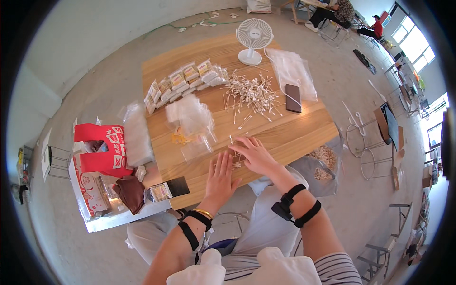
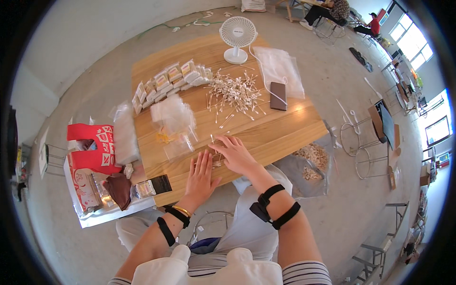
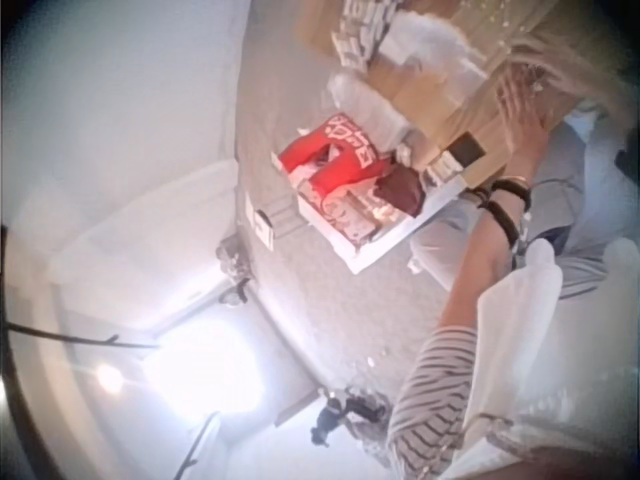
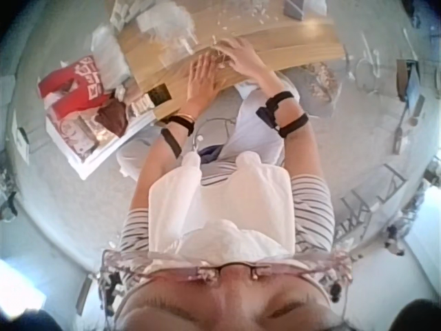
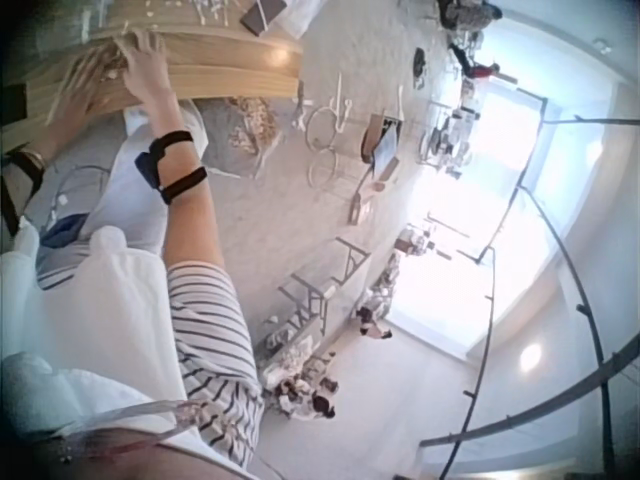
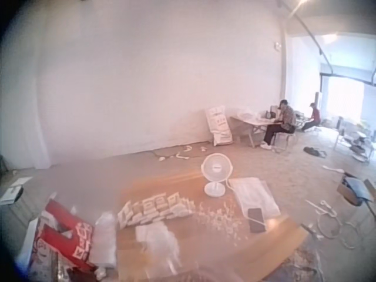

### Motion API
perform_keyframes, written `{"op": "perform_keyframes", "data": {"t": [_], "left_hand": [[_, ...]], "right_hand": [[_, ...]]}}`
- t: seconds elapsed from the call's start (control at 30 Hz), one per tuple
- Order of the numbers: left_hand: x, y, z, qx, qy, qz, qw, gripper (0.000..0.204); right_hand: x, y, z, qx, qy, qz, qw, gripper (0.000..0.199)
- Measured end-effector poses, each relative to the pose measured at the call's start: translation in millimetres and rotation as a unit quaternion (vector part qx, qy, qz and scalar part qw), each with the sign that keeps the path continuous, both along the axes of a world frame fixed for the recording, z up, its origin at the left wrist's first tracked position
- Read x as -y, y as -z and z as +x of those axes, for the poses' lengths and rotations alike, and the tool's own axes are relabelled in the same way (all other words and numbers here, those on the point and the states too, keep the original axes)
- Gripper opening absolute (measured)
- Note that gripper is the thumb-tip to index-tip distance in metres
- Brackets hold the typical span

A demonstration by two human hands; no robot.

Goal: The person is arranging and packaging small, stick-like items into plastic bags.

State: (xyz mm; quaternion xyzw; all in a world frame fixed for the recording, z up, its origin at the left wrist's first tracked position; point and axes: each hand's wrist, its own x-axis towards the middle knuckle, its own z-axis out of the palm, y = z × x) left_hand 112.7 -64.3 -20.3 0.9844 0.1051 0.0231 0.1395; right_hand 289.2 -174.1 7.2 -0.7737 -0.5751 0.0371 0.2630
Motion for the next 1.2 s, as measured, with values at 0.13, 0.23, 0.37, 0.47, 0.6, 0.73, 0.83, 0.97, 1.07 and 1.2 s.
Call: {"op": "perform_keyframes", "data": {"t": [0.13,0.23,0.37,0.47,0.6,0.73,0.83,0.97,1.07,1.2], "left_hand": [[3.1,-0.7,6.5,-0.013,0.009,0.022,1.0,0.083],[-1.3,1.1,-0.1,-0.023,0.009,0.018,1.0,0.082],[-2.5,-0.1,-13.7,-0.022,0.016,0.025,0.999,0.083],[-1.7,1.4,-21.2,-0.025,0.027,0.058,0.998,0.084],[1.3,2.4,-22.7,-0.022,0.03,0.038,0.999,0.084],[1.8,1.7,-18.3,0.001,0.022,0.026,0.999,0.087],[2.0,0.0,-8.8,0.002,0.018,0.031,0.999,0.088],[2.9,1.3,-0.1,0.001,0.009,0.022,1.0,0.088],[1.7,5.1,-1.3,0.016,-0.008,-0.015,1.0,0.088],[0.6,-1.8,-0.6,-0.013,-0.025,0.021,0.999,0.091]], "right_hand": [[-5.0,3.5,11.9,0.006,-0.007,0.013,1.0,0.038],[8.8,6.7,29.4,-0.01,0.019,0.002,1.0,0.019],[30.7,12.8,50.8,-0.017,0.097,0.017,0.995,0.008],[28.5,11.2,57.3,-0.042,0.106,0.002,0.993,0.009],[13.2,13.1,53.3,-0.062,0.13,0.037,0.989,0.011],[4.5,22.9,50.6,-0.07,0.105,0.048,0.991,0.012],[-3.8,36.2,34.3,-0.096,0.121,0.038,0.987,0.009],[-25.6,39.7,-6.0,-0.122,0.101,0.067,0.985,0.004],[-20.3,30.2,-8.2,-0.118,0.082,0.113,0.983,0.009],[17.8,22.0,18.1,-0.033,0.223,0.124,0.966,0.015]]}}
